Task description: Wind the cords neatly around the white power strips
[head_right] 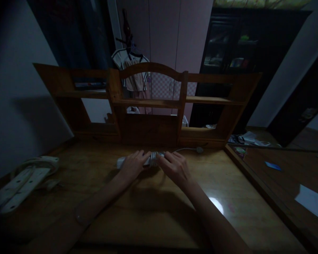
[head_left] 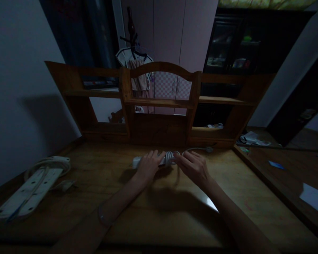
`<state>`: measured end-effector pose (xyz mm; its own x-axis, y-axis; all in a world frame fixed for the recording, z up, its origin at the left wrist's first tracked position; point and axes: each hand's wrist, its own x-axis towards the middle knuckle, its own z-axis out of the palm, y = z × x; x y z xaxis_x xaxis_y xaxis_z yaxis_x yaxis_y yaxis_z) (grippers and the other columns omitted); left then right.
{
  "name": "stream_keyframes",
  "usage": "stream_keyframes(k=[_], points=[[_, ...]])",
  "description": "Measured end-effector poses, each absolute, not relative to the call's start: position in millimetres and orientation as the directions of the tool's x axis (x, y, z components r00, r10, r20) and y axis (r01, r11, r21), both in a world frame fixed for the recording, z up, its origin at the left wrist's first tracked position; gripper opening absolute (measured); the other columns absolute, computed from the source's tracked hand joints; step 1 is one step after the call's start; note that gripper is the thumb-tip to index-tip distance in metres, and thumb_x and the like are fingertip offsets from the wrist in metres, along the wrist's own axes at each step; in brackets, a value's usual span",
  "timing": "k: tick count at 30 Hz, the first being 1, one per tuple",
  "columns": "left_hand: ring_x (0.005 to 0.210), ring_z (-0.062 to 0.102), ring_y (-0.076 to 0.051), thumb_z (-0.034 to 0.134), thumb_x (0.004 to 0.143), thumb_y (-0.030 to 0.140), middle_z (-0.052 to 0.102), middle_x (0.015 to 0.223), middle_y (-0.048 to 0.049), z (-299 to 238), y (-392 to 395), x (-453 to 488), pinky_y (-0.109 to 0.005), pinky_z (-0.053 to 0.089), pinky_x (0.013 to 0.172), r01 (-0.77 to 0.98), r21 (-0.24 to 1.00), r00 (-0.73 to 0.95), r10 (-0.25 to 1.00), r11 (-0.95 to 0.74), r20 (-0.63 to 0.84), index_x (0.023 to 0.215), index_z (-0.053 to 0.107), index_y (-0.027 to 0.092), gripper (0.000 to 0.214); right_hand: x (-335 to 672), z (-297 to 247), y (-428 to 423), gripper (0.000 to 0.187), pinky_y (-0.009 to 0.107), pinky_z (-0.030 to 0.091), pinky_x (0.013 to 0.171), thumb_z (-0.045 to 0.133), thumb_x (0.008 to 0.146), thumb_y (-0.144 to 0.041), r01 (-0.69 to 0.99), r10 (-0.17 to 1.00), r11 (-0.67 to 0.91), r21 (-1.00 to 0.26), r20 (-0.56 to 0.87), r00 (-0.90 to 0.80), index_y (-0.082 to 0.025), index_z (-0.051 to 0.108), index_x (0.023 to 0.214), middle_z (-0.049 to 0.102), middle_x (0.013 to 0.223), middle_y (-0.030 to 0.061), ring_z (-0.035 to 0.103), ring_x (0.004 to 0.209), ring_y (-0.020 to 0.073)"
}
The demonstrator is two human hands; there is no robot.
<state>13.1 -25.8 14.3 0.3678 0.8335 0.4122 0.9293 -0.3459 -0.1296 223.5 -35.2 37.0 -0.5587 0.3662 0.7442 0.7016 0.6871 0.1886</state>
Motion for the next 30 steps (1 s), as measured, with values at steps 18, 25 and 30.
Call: stream_keyframes(k=[18,25,30], points=[[0.084,0.06,-0.022,0.037,0.093,0.025,0.061,0.09,-0.0118,5,-39,30,-0.033,0.049,0.071,0.615,-0.262,0.746,0.44,-0.744,0.5,0.103,0.052,0.009,0.024,253,61,-12,0.032,0.031,0.05,0.08,0.071,0.073,-0.041,0.283,0.855,0.446,-0.849,0.31,-0.417,-0.02,0.074,0.097,0.072,0.1,0.006,0.065,0.094,0.0241],[0.089,0.062,-0.022,0.037,0.094,0.028,0.063,0.101,-0.0138,10,-47,29,-0.032,0.049,0.077,0.691,-0.105,0.615,0.506,-0.715,0.605,0.141,0.024,0.01,0.052,255,59,-12,0.037,0.028,0.048,0.066,0.066,0.075,-0.046,0.279,0.885,0.311,-0.908,0.17,-0.433,-0.021,0.073,0.101,0.072,0.093,0.0055,0.064,0.083,0.0205],[0.096,0.061,-0.024,0.046,0.089,0.046,0.063,0.106,-0.0141,18,-53,24,-0.036,0.045,0.087,0.62,0.011,0.657,0.527,-0.784,0.54,0.143,0.024,0.014,0.066,255,39,0,0.036,0.021,0.032,0.048,0.066,0.074,-0.046,0.326,0.894,0.299,-0.897,0.143,-0.425,-0.012,0.074,0.083,0.061,0.06,-0.0007,0.047,0.053,0.0089]])
